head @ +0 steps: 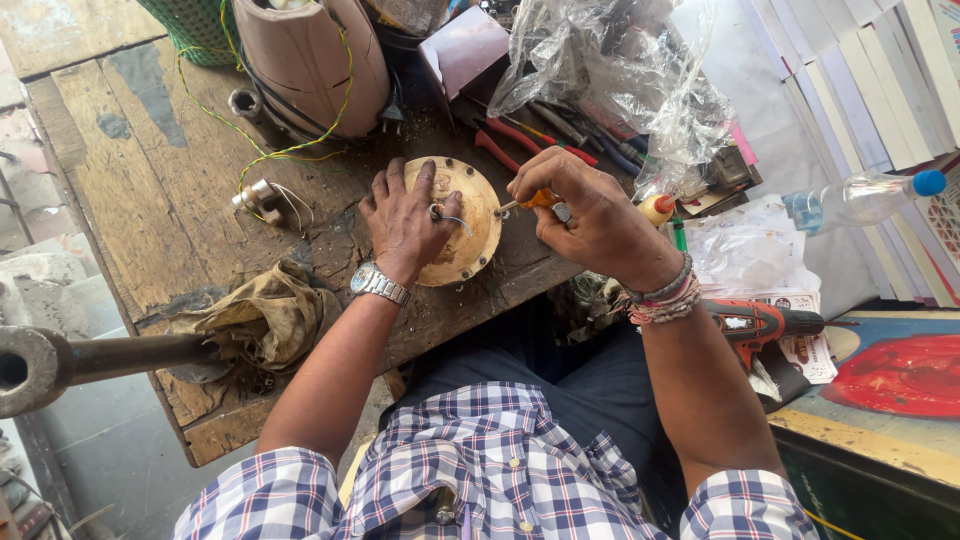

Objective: The person uses a screwdriver and hammer to secure screws into a circular wooden base with wires attached. They repeatedly tighten screws around the perimeter and tap the center hub with a hammer to adjust the fit.

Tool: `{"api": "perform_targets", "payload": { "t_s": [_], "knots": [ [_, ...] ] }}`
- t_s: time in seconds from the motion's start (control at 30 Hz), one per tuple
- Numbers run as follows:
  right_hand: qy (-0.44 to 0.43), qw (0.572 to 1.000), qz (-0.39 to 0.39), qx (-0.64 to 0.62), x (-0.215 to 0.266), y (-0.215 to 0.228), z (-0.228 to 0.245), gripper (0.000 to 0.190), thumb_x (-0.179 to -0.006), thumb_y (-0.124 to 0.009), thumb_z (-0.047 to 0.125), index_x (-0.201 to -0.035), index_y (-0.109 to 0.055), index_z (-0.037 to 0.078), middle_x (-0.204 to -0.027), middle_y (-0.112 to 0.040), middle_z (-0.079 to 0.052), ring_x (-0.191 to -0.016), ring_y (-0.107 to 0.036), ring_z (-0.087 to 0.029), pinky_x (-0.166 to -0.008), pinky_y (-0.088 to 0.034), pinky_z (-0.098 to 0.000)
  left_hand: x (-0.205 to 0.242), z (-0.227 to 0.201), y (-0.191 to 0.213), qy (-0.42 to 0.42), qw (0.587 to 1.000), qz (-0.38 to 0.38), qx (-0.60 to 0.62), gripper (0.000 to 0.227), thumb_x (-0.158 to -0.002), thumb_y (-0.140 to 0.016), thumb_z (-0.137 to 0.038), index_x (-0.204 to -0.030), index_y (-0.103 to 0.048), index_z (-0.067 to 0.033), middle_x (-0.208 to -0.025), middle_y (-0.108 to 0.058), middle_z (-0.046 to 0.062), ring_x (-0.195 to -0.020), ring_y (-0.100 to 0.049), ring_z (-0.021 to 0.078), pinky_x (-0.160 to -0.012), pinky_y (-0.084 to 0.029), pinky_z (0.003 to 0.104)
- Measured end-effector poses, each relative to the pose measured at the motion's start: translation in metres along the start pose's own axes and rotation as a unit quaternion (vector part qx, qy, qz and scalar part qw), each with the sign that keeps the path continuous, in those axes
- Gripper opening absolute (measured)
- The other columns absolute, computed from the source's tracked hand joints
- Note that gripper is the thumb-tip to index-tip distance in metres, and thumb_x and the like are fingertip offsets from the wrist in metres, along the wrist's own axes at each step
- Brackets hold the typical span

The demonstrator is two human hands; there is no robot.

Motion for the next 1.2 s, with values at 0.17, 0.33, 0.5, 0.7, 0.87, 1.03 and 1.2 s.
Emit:
{"api": "perform_targets", "payload": {
  "t_s": [0.17,0.33,0.5,0.7,0.87,1.03,1.2],
  "knots": [
    [-0.038,0.996,0.019,0.079,-0.015,-0.007,-0.006,0.050,-0.094,-0.076,0.004,-0.138,-0.053,0.010,-0.113,-0.066,-0.005,-0.107,-0.070,-0.015,-0.092,-0.060,-0.0287,0.002,0.003,0.000,0.009,1.000,0.010,-0.002,0.063,-0.089,-0.061,-0.054,-0.140,-0.059,-0.0170,-0.150,-0.042,0.022,-0.137,-0.037,0.0436,-0.102,-0.032,0.065],
    [-0.027,0.942,-0.116,0.312,-0.013,0.010,0.018,0.065,-0.084,-0.081,0.025,-0.140,-0.049,0.015,-0.108,-0.066,-0.010,-0.095,-0.069,-0.027,-0.081,-0.059,-0.0362,0.000,-0.001,0.002,-0.001,1.000,-0.007,0.003,0.064,-0.089,-0.061,-0.054,-0.141,-0.060,-0.0168,-0.150,-0.042,0.023,-0.137,-0.037,0.0441,-0.105,-0.031,0.062],
    [-0.043,0.990,-0.068,0.116,-0.014,0.006,0.010,0.053,-0.099,-0.070,0.013,-0.147,-0.048,0.016,-0.122,-0.063,-0.010,-0.105,-0.070,-0.024,-0.088,-0.061,-0.0319,0.002,0.004,-0.003,-0.001,1.000,0.001,0.000,0.062,-0.090,-0.062,-0.054,-0.140,-0.060,-0.0170,-0.151,-0.043,0.022,-0.139,-0.036,0.0438,-0.106,-0.031,0.061],
    [0.005,0.968,-0.140,0.209,-0.017,0.014,0.019,0.050,-0.093,-0.075,0.019,-0.136,-0.051,0.015,-0.119,-0.063,-0.010,-0.098,-0.068,-0.027,-0.080,-0.058,-0.0347,0.000,0.001,0.001,-0.001,1.000,-0.008,0.005,0.064,-0.089,-0.061,-0.054,-0.141,-0.060,-0.0163,-0.150,-0.042,0.023,-0.138,-0.036,0.0444,-0.105,-0.031,0.062],
    [-0.079,0.970,-0.101,0.209,-0.019,0.011,-0.003,0.063,-0.090,-0.084,0.021,-0.143,-0.053,0.013,-0.100,-0.064,-0.010,-0.085,-0.067,-0.025,-0.074,-0.057,-0.0349,0.002,0.000,0.001,0.001,1.000,-0.001,0.007,0.064,-0.089,-0.061,-0.053,-0.141,-0.060,-0.0170,-0.151,-0.042,0.023,-0.139,-0.036,0.0435,-0.105,-0.030,0.062],
    [0.004,0.963,-0.124,0.240,-0.022,0.017,0.013,0.059,-0.086,-0.076,0.011,-0.139,-0.050,0.015,-0.113,-0.063,-0.016,-0.090,-0.067,-0.023,-0.078,-0.056,-0.0373,-0.001,0.002,0.001,0.010,1.000,0.001,0.008,0.064,-0.090,-0.061,-0.054,-0.142,-0.059,-0.0173,-0.151,-0.042,0.022,-0.140,-0.035,0.0427,-0.107,-0.029,0.062],
    [-0.093,0.984,-0.043,0.149,-0.025,0.012,-0.004,0.061,-0.095,-0.076,0.023,-0.149,-0.049,0.018,-0.115,-0.067,-0.008,-0.101,-0.070,-0.021,-0.087,-0.059,-0.0331,-0.002,0.004,-0.004,0.019,0.999,0.033,-0.004,0.065,-0.089,-0.061,-0.055,-0.142,-0.058,-0.0185,-0.152,-0.040,0.024,-0.140,-0.033,0.0441,-0.107,-0.028,0.062]
  ]
}}
Point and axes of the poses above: each hand's wrist, its own x-axis away from the middle knuckle, its own y-axis out of the back of the hand, z = x × y, the point moved 9 cm from there along -x, towards the middle knuckle
